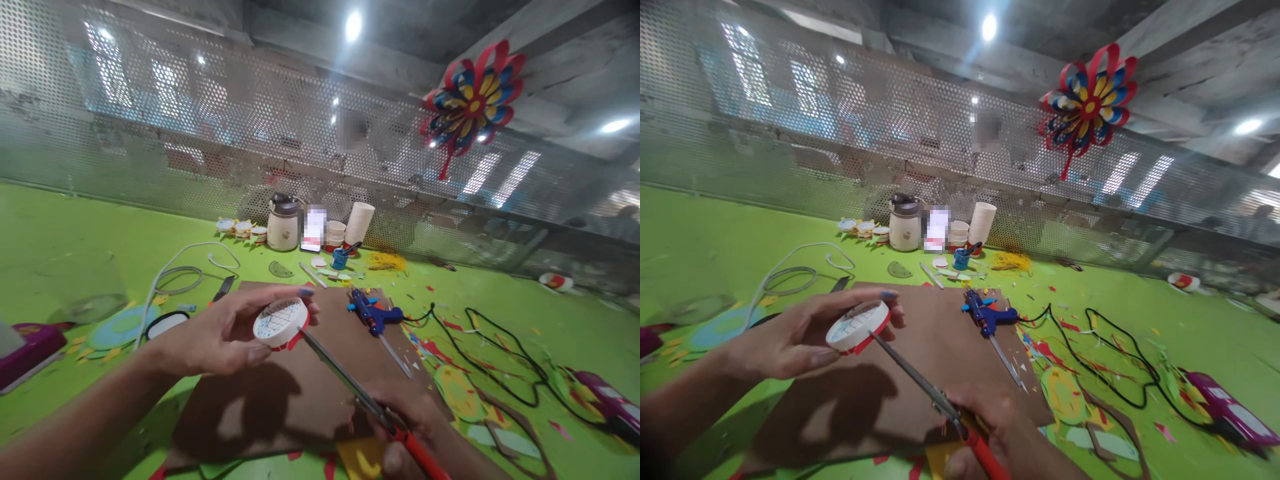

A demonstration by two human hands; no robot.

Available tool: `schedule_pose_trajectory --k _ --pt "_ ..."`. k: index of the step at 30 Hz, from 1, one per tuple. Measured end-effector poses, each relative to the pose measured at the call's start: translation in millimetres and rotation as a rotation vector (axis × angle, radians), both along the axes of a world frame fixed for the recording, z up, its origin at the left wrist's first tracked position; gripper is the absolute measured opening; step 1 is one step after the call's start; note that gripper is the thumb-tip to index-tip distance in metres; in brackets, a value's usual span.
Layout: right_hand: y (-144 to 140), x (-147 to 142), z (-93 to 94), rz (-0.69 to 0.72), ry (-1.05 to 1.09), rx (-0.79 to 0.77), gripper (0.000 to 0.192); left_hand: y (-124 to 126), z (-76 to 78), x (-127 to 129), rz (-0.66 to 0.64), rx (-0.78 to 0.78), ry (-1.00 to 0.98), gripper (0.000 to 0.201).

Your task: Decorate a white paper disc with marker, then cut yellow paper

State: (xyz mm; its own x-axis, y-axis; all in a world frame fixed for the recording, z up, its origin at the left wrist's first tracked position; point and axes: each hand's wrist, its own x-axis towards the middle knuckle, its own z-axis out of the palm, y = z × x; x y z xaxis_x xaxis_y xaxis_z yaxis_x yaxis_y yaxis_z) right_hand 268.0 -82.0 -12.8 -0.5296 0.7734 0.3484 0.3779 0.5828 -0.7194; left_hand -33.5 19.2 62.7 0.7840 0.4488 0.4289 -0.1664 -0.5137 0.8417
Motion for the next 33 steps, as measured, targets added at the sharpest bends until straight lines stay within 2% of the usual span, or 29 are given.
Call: schedule_pose_trajectory --k 7,18,22,28,33 --pt "3 8 -17.6 0.011 -0.013 0.032 0.067 -5 2.4 -1 0.061 0.031 0.030 0.065" --pt "0 4 -11.0 -0.009 0.010 0.011 0.055 -14 11.4 2 0.124 0.101 0.019 0.070" --pt "2 7 -14.1 -0.020 0.011 0.068 0.059 -18 14.3 3 0.136 0.104 0.026 0.071" --pt "6 9 -22.6 -0.003 0.048 0.076 0.065 -20 16.0 3 0.121 0.116 0.015 0.071" --pt "5 8 -16.8 0.025 0.034 0.111 0.071 -19 16.9 3 0.107 0.146 0.034 0.072"
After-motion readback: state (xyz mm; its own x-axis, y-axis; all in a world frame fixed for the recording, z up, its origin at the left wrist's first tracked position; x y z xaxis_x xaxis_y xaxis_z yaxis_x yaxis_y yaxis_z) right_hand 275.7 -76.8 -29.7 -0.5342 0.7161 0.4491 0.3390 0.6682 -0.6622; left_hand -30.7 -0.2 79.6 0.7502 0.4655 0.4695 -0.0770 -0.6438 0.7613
